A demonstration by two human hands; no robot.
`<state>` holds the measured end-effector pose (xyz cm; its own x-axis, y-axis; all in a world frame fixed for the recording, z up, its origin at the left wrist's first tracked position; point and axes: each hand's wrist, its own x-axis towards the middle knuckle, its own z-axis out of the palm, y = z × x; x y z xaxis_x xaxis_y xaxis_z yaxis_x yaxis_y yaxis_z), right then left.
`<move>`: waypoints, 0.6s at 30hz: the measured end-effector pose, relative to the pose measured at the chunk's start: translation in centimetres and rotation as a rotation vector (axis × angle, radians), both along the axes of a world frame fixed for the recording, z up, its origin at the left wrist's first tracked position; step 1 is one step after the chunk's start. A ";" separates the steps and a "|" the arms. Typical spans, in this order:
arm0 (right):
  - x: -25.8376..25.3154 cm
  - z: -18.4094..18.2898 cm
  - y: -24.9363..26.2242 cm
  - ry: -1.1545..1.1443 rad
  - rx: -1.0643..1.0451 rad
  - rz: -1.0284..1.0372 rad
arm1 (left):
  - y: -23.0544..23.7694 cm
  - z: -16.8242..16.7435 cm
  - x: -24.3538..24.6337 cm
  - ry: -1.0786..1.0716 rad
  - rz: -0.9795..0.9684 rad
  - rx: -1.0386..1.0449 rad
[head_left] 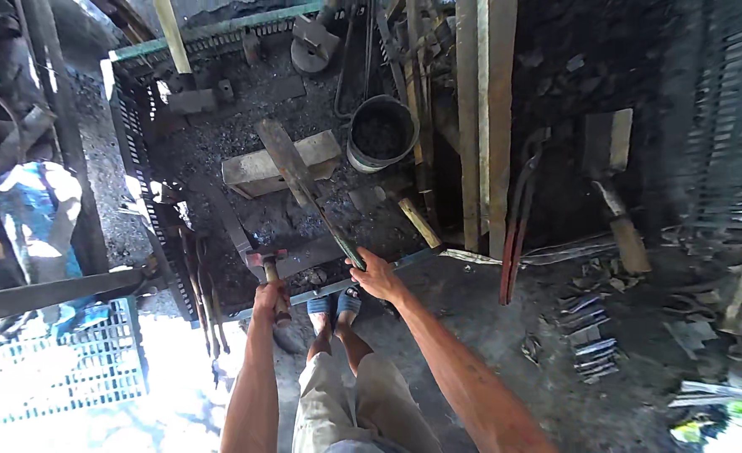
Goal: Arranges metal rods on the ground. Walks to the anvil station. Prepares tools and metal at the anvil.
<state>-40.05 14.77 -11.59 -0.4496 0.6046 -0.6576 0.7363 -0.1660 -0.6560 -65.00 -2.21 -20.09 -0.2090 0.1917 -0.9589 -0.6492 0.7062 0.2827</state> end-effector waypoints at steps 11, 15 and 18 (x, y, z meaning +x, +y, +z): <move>0.2 3.0 -1.0 -0.234 0.004 0.072 | -2.0 25.8 3.9 0.286 -0.187 0.366; 0.7 3.9 -2.3 -0.244 -0.026 0.026 | 2.4 37.0 3.3 0.684 -0.318 0.528; 1.9 4.5 -4.0 -0.277 -0.045 0.050 | 4.9 44.8 2.2 1.069 -0.382 0.751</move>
